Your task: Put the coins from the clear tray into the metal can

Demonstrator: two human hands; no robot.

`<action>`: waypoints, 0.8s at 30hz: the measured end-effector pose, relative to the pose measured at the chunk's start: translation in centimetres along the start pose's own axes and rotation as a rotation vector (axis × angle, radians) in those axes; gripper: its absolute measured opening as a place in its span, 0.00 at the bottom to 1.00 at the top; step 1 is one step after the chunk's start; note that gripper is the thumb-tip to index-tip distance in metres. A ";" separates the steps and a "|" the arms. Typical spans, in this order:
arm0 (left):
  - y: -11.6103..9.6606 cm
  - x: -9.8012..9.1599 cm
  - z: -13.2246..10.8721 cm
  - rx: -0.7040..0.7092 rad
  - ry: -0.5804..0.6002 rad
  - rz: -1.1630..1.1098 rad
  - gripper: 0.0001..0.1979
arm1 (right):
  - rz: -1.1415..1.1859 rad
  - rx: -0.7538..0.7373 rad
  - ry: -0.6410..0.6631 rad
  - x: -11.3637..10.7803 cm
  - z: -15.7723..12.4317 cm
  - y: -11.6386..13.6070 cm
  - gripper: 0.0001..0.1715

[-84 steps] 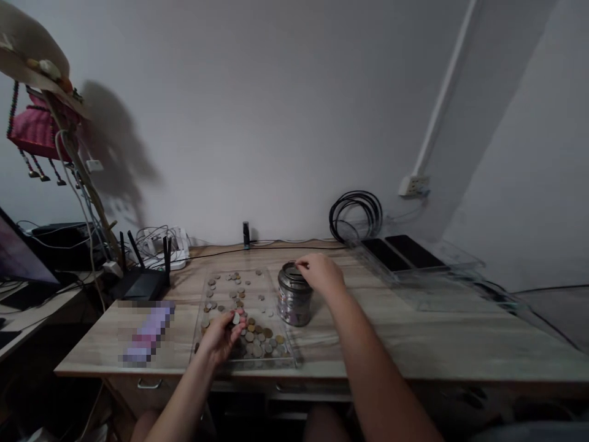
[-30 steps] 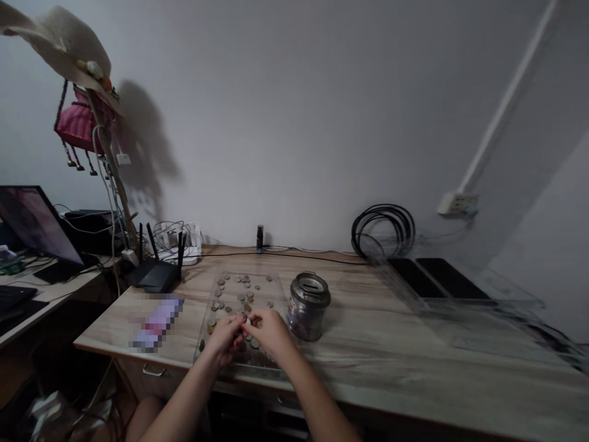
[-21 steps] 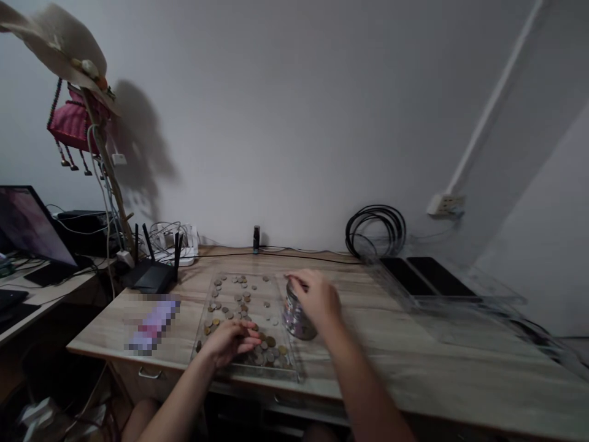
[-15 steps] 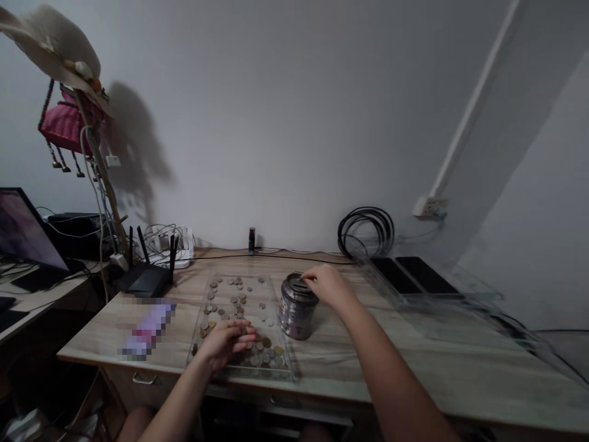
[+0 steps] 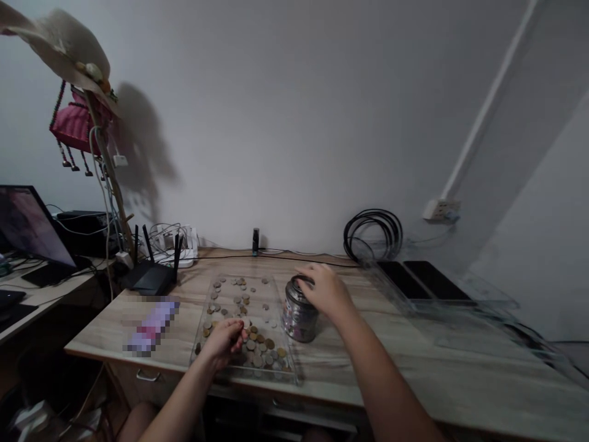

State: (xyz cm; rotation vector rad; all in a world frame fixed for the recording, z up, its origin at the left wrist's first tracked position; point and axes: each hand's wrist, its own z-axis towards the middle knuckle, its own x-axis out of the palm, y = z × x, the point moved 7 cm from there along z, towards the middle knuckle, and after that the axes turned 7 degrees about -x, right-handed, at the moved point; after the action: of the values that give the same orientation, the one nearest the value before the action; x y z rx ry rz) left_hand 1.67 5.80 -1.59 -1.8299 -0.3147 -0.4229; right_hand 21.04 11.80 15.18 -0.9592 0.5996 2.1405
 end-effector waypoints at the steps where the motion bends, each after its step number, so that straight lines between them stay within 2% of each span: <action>1: 0.0 0.1 0.0 -0.001 0.009 -0.004 0.17 | 0.062 0.012 -0.040 0.0 -0.5 1.8 0.15; 2: 0.0 0.2 0.0 -0.005 0.017 -0.002 0.17 | 0.147 0.013 -0.030 0.7 -1.0 3.7 0.15; 4: -0.1 0.3 -0.2 -0.016 0.027 0.012 0.17 | 0.295 -0.015 0.157 4.1 -2.1 7.6 0.15; 6: -0.2 0.4 -0.4 -0.024 0.042 0.027 0.16 | 0.354 -0.020 0.277 7.4 -3.2 10.2 0.13; 8: -0.2 0.5 -0.6 -0.032 0.061 0.033 0.16 | 0.359 0.022 0.282 9.6 -3.7 10.9 0.10; 10: -0.2 0.6 -0.7 -0.032 0.071 0.024 0.15 | 0.363 0.064 0.237 10.1 -3.5 10.1 0.09; 12: -0.2 0.4 -0.7 -0.032 0.053 -0.014 0.14 | 0.379 0.086 0.150 8.7 -2.7 8.1 0.09; 15: 0.0 -0.2 -0.5 -0.060 -0.036 -0.117 0.14 | 0.317 0.145 -0.075 3.8 -1.3 3.2 0.11; 17: 0.1 -0.4 -0.3 -0.070 -0.069 -0.182 0.16 | 0.171 0.186 -0.152 0.7 -0.6 -0.3 0.12; 18: 0.1 -0.4 -0.3 -0.071 -0.071 -0.205 0.17 | 0.098 0.197 -0.134 -0.2 -0.4 -1.8 0.12; 20: 0.1 -0.2 -0.4 -0.074 -0.058 -0.223 0.19 | 0.005 0.202 -0.028 -0.7 -0.1 -3.8 0.11; 22: 0.1 0.1 -0.7 -0.090 -0.044 -0.214 0.18 | -0.012 0.179 0.087 0.0 -0.1 -4.6 0.10; 24: 0.0 0.4 -1.0 -0.106 -0.029 -0.194 0.16 | -0.014 0.144 0.144 1.0 -0.1 -4.5 0.10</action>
State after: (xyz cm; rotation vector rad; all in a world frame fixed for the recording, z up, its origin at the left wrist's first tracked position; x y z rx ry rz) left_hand 1.90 4.82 -1.20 -1.9176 -0.5009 -0.5567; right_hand 24.07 15.04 13.79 -1.0400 0.8038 1.9974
